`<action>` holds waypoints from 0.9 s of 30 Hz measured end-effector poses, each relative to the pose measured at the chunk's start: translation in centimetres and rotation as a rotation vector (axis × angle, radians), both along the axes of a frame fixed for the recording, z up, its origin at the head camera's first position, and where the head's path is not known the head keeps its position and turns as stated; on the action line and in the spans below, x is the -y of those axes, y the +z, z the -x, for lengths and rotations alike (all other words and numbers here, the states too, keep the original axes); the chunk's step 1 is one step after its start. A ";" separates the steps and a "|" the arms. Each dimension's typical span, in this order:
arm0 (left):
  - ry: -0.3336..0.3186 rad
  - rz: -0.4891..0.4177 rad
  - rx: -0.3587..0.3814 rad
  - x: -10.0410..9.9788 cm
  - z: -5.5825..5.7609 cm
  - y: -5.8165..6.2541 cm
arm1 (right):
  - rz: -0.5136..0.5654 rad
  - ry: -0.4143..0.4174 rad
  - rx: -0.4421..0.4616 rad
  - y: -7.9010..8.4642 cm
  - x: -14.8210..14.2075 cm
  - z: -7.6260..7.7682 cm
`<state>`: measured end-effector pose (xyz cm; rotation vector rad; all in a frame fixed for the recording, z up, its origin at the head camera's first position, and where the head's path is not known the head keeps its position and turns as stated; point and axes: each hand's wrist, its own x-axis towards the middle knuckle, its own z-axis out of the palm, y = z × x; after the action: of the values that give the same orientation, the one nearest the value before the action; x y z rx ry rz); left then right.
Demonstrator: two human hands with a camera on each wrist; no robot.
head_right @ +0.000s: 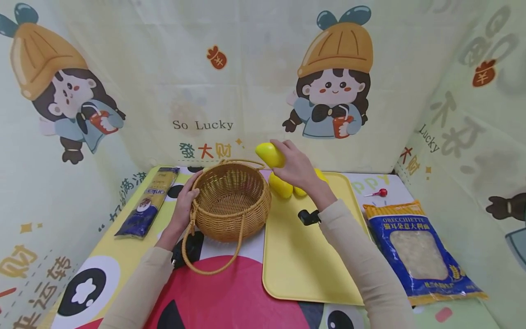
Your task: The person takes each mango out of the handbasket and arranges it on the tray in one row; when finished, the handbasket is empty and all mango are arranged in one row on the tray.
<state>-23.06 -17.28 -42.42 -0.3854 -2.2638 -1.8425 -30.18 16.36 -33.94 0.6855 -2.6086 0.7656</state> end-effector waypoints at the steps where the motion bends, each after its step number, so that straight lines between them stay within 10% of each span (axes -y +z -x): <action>1: 0.000 0.002 0.001 0.0 0.0 0.0 | 0.002 -0.009 0.003 -0.2 -0.3 0.1; 27: -0.005 -0.016 -0.031 -0.2 -0.1 -0.8 | 0.026 -0.291 0.156 -4.9 -9.9 1.3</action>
<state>-22.92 -17.06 -43.20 -0.4146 -2.2286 -1.8429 -31.48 26.30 -38.86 0.2368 -2.7468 0.7864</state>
